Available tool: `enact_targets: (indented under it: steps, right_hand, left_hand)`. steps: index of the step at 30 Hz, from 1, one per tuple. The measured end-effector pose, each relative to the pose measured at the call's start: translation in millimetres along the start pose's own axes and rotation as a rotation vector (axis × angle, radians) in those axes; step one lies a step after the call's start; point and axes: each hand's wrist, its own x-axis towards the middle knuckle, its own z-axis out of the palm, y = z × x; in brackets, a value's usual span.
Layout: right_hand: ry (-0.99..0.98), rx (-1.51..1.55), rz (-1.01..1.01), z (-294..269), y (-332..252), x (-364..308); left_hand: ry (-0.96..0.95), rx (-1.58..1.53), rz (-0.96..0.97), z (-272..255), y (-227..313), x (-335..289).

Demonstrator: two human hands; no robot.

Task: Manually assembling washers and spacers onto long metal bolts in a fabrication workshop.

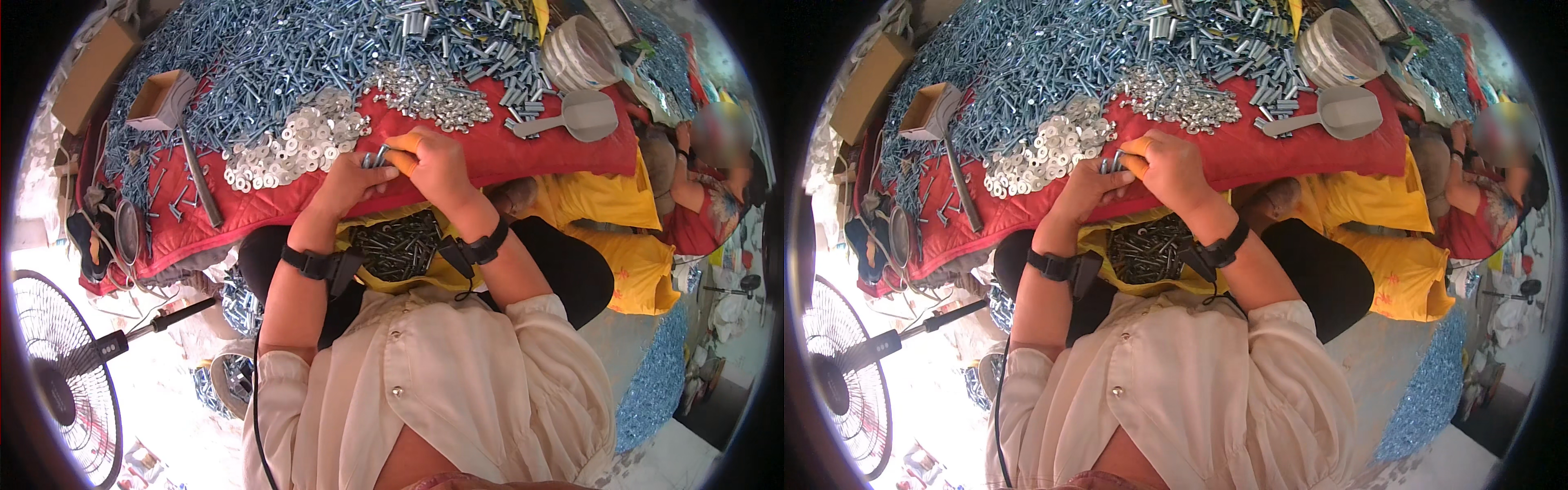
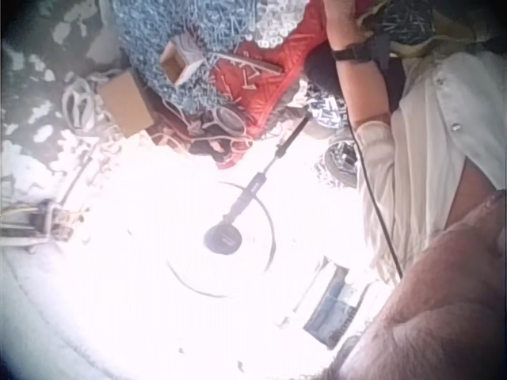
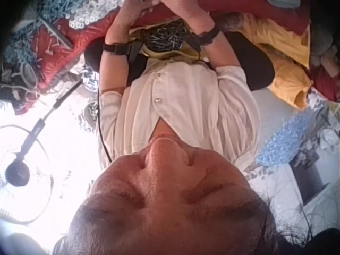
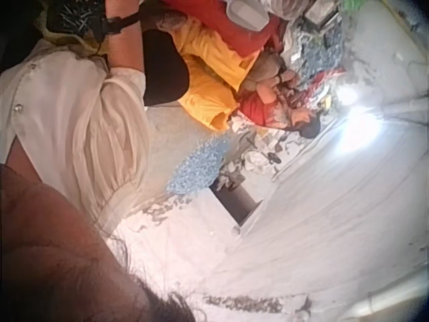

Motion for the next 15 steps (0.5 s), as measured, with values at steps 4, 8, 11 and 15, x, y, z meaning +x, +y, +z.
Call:
enact_targets:
  steps: [4,8,11,15]
  right_hand:
    - [0.102,-0.150,-0.194,2.8,3.6,-1.8]
    - [0.180,-0.224,-0.235,-7.5,1.0,0.2]
    - [0.179,-0.238,-0.285,-9.8,-1.0,1.3]
    - [0.000,-0.330,-0.346,-31.7,2.7,16.3]
  left_hand:
    - [-0.014,-0.136,0.034,0.4,3.6,-6.2]
    - [-0.047,-0.266,0.035,-4.0,5.9,-5.9]
    - [-0.160,-0.351,0.047,-5.9,1.9,-3.5]
    - [-0.119,-0.550,0.070,-8.1,-4.7,2.0]
